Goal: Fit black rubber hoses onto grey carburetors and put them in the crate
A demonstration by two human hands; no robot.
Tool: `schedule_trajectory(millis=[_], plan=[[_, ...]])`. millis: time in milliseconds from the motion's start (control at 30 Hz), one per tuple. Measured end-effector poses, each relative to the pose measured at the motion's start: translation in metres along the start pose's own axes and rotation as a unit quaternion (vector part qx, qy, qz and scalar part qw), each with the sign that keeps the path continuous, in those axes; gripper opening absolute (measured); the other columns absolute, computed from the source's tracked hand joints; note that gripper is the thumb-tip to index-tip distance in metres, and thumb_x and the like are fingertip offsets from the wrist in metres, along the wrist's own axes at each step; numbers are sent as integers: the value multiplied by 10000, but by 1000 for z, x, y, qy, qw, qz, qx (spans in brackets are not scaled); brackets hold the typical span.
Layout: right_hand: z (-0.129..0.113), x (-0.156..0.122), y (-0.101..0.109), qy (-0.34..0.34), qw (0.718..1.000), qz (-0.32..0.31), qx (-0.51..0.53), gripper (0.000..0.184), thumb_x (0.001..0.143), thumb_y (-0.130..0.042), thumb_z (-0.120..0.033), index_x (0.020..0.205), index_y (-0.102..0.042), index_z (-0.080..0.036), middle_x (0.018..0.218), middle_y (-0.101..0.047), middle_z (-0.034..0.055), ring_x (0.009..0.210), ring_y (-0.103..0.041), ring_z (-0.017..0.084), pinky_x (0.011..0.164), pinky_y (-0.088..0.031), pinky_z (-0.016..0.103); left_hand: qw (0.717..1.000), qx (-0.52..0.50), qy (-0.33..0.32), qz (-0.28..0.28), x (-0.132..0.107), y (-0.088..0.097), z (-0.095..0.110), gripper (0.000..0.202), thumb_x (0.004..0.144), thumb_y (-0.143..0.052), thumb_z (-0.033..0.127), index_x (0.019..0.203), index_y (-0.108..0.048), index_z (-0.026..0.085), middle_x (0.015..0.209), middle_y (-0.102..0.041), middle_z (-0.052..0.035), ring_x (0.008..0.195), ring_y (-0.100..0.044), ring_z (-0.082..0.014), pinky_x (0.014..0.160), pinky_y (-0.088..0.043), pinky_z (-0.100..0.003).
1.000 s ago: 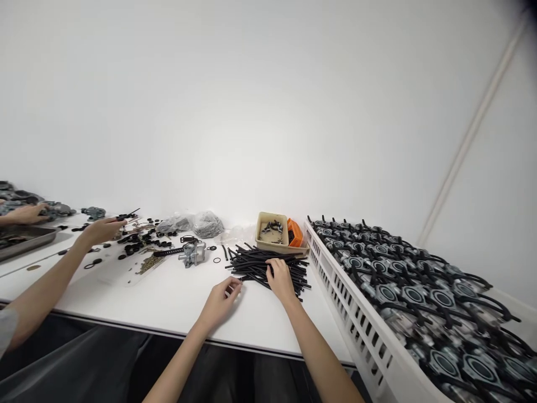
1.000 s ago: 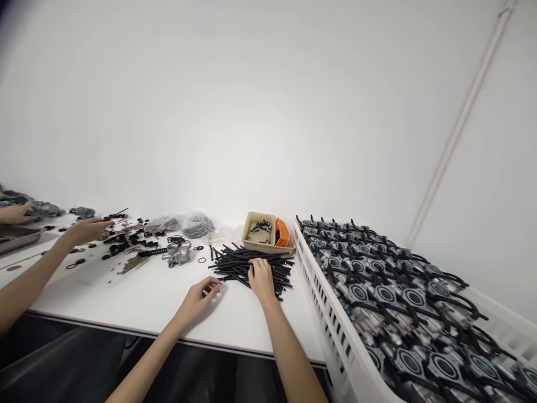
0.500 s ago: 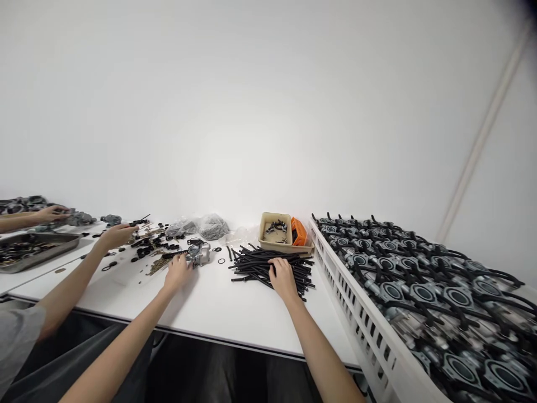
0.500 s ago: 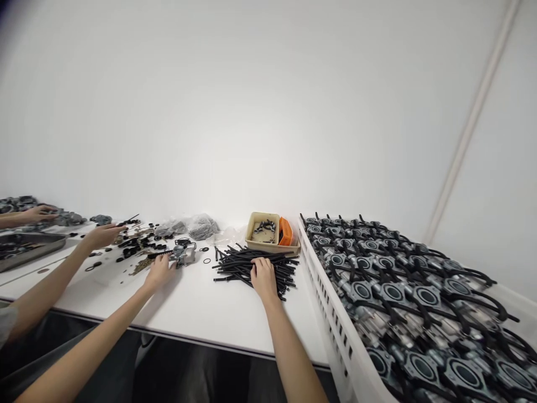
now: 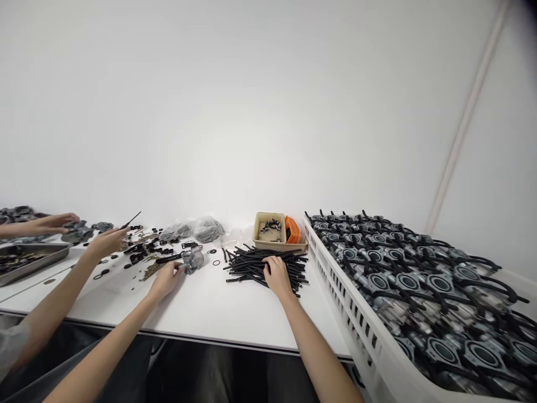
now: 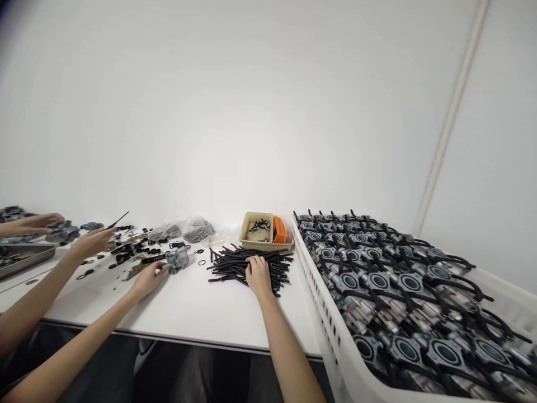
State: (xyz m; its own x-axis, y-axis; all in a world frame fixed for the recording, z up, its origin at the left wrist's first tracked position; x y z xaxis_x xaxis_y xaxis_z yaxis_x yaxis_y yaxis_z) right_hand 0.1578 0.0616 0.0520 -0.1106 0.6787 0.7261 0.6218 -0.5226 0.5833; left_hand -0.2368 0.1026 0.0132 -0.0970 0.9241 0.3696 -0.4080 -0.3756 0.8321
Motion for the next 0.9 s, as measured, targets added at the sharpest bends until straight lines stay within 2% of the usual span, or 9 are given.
schedule_trajectory(millis=[133,267,433,633,900], plan=[[0,0,1,-4,1000,0,9,217,813,-452,-89,910,-604,-210,946,-641,56,922,-541,233,825,-427,365,999,52,-11,13,-15,-8,4,447,832,-308,468,967,-566,128,975,-654,-182,934,-602,-311,769,-448,-357],[0,0,1,-4,1000,-2,10,220,814,-452,-87,915,-602,-211,943,-640,52,924,-536,229,828,-429,363,995,103,2,20,-23,-8,7,497,859,-226,511,907,-555,142,909,-643,-172,888,-610,-309,729,-446,-359],[1,-1,0,-6,1000,-4,13,231,812,-447,-80,926,-606,-204,954,-638,54,927,-529,224,844,-422,359,990,137,34,1,-24,-4,14,531,851,-212,547,916,-566,156,959,-643,-159,904,-615,-308,698,-445,-359],[1,-1,-2,-5,1000,-9,10,235,813,-447,-80,942,-612,-187,965,-633,60,930,-519,214,857,-410,348,988,148,35,-15,-22,-4,16,576,849,-198,561,888,-593,143,947,-647,-163,890,-620,-300,687,-438,-341],[-4,-5,-6,4,999,-15,-45,246,824,-447,-78,978,-610,-178,994,-633,65,954,-502,215,854,-388,336,984,166,50,-25,-26,-4,19,596,859,-185,528,947,-603,112,988,-654,-179,881,-628,-303,674,-446,-348]])
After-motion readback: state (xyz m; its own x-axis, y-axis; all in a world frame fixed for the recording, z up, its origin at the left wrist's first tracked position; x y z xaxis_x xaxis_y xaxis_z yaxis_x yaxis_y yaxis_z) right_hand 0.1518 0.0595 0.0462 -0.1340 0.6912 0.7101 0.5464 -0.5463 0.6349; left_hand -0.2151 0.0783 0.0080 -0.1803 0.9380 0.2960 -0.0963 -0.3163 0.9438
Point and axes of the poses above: each hand's wrist, its own x-axis towards the middle knuckle, its own y-axis out of the back of the hand, z = x × y, the point moved 8 cm from there along x, towards the middle knuckle
